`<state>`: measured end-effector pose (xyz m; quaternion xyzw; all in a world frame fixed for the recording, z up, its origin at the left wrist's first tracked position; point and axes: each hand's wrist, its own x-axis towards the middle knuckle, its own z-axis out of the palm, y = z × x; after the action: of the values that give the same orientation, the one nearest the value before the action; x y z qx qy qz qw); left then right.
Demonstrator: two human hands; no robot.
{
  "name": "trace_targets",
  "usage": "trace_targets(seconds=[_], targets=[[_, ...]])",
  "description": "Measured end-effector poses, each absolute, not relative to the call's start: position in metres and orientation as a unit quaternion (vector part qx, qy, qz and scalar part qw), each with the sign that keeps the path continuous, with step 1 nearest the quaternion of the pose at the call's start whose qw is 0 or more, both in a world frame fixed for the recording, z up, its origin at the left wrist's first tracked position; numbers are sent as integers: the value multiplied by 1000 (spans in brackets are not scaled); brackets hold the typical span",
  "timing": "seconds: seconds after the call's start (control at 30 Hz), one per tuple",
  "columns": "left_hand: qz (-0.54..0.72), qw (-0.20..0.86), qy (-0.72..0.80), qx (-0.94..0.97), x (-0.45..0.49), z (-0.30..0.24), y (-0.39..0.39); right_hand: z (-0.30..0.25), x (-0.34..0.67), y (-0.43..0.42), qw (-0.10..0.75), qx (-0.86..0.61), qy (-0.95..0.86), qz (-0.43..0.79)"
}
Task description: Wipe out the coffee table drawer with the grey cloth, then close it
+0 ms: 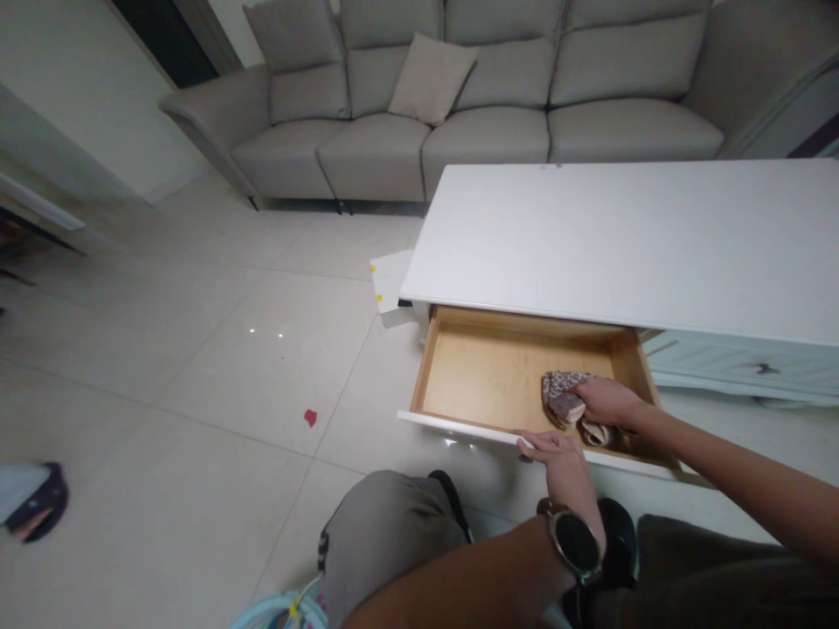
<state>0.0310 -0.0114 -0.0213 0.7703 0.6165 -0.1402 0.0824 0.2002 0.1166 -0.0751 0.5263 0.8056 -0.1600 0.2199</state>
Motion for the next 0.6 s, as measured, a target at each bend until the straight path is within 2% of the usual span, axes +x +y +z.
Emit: trace_targets(seconds=[0.27, 0.6], targets=[[-125, 99, 626, 764, 34, -25, -12, -76, 193, 115, 213, 524, 812, -145], [-152, 70, 609, 775, 31, -20, -12, -81, 195, 117, 218, 544, 797, -146]])
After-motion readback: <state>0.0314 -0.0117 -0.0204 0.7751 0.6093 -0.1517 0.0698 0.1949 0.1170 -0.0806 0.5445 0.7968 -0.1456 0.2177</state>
